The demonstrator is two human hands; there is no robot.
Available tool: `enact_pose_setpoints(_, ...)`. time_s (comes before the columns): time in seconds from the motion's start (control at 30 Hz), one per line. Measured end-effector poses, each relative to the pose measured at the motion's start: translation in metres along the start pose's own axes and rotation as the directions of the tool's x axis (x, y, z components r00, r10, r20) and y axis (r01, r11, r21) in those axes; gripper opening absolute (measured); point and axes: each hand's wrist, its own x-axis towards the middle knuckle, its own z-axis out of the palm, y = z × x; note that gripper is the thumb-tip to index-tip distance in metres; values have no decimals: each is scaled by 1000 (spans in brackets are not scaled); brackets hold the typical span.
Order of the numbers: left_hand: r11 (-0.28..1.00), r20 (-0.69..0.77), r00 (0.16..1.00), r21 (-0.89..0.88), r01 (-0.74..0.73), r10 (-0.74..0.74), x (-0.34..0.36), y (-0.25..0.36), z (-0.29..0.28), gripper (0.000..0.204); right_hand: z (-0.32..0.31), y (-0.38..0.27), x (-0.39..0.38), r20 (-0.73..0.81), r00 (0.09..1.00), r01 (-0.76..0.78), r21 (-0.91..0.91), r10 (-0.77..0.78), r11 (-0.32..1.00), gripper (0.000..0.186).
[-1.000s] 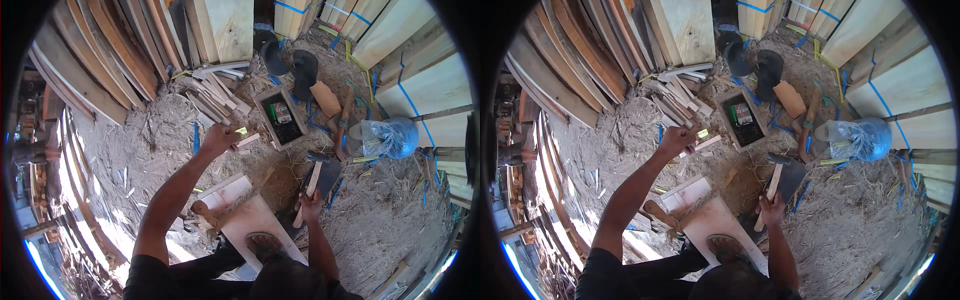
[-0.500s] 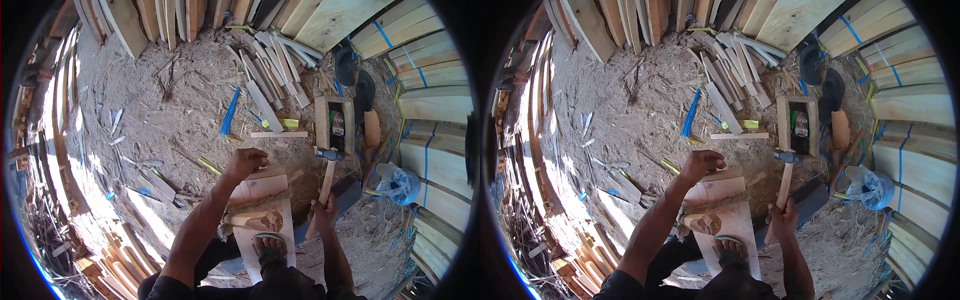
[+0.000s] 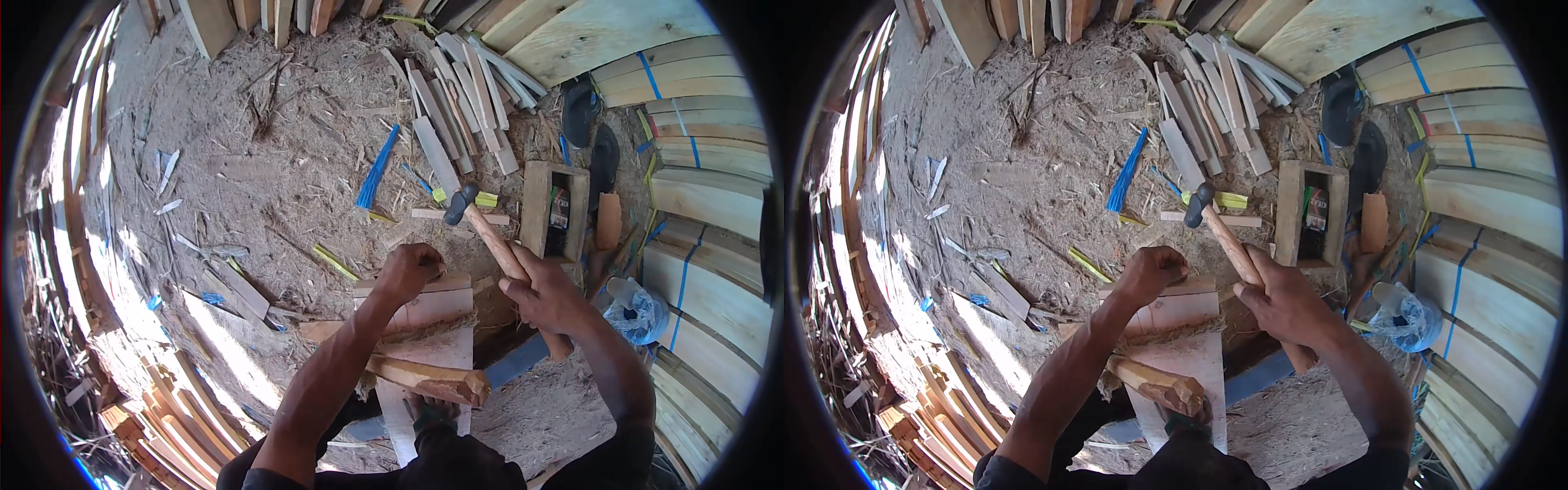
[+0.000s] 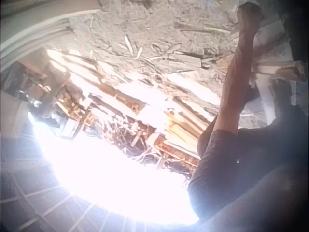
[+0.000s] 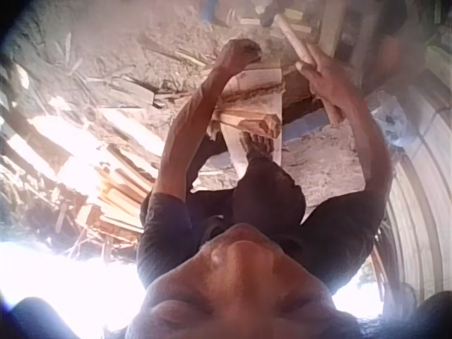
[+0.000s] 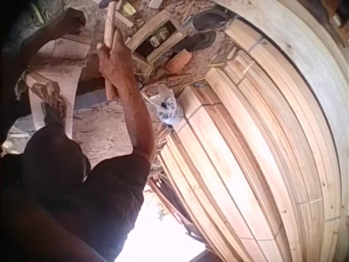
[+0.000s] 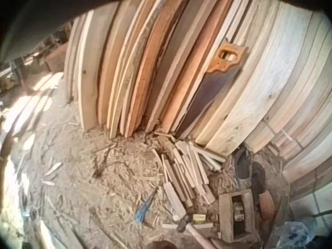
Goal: The person constructs a wooden piece by hammering nails into small wood strips on a board, then sorts and moves long wood planks around a workshop area.
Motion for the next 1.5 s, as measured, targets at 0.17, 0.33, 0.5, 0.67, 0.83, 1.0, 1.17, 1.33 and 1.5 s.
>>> enact_pose_setpoints(0.17,992,-20,999,127,29,-27,-7,11,-7,21,-23,-44,5,84,996,-42,83,35,996,67)
enact_pose_setpoints(0.33,980,-23,999,193,50,-47,-4,11,-7,22,-20,-41,18,219,971,-68,-109,91,992,61)
enact_pose_setpoints(0.5,991,-10,996,105,89,-88,-4,12,-7,21,-35,-63,25,30,995,-94,68,92,993,61)
enact_pose_setpoints(0.67,988,-19,995,117,103,-102,-5,14,-7,20,-22,-59,24,384,883,-198,-215,269,956,61)
enact_pose_setpoints(0.83,978,-11,988,141,156,-156,-8,24,-8,18,-38,-80,28,-72,997,-35,74,40,997,61)
enact_pose_setpoints(1.0,980,-20,992,156,127,-125,-7,13,-8,18,-30,-77,25,310,919,-205,-152,243,967,59)
enact_pose_setpoints(1.17,983,-112,991,178,-47,67,-16,14,-15,18,-53,-88,36,-146,989,-10,121,28,993,59)
enact_pose_setpoints(1.33,907,-348,933,415,63,94,-53,-9,-37,26,-29,-62,34,338,910,-221,-98,241,970,60)
enact_pose_setpoints(1.5,806,-426,878,586,82,220,-58,-30,-29,30,-48,-89,35,44,995,-89,65,87,994,63)
